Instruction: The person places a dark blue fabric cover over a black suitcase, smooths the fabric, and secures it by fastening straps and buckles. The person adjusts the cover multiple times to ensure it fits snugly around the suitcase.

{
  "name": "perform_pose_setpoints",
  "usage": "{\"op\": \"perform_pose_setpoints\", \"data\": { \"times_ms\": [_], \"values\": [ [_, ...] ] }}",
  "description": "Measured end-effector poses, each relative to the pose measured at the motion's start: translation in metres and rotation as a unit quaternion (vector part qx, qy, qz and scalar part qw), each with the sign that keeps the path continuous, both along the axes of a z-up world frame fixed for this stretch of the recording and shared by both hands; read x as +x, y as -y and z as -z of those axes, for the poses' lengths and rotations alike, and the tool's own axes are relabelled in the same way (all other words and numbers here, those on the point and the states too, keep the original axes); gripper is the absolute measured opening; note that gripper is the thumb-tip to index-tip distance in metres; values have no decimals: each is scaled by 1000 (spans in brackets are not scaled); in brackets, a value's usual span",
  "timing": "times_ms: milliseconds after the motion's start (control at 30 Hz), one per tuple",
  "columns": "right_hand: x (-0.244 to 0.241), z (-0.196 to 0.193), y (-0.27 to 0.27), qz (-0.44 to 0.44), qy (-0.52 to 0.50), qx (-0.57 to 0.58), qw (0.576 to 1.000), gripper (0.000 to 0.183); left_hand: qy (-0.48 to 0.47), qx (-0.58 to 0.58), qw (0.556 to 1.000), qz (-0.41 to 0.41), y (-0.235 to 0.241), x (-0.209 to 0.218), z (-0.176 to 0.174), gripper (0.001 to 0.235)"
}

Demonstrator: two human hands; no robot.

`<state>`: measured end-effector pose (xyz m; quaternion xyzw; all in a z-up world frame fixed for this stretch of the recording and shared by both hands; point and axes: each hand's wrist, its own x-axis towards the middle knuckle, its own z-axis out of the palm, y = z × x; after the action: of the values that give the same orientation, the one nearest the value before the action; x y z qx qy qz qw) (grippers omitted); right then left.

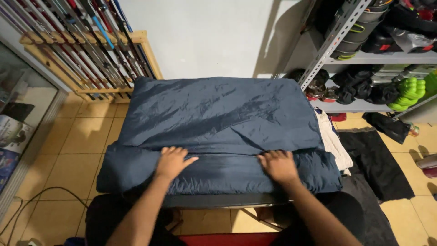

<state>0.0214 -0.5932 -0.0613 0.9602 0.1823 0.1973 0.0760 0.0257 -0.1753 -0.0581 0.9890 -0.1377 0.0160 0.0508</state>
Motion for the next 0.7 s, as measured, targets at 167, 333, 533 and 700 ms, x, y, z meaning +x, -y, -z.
{"op": "perform_pose_setpoints", "data": {
  "times_ms": [167, 333, 533, 700],
  "values": [
    [-2, -8, 83, 58, 10, -49, 997, 36, -34, 32, 995, -92, -78, -18, -28, 70],
    [0, -14, 106, 21, 47, -60, 997, 41, -4, 133, 977, -166, -156, -21, 35, 63],
    [36, 10, 124, 21, 62, -61, 996, 44, 31, 101, 979, -174, -138, -34, 23, 53],
    [22, 8, 124, 23, 17, -57, 998, 39, 188, 115, 964, -148, -147, -29, 36, 42]
  ]
}}
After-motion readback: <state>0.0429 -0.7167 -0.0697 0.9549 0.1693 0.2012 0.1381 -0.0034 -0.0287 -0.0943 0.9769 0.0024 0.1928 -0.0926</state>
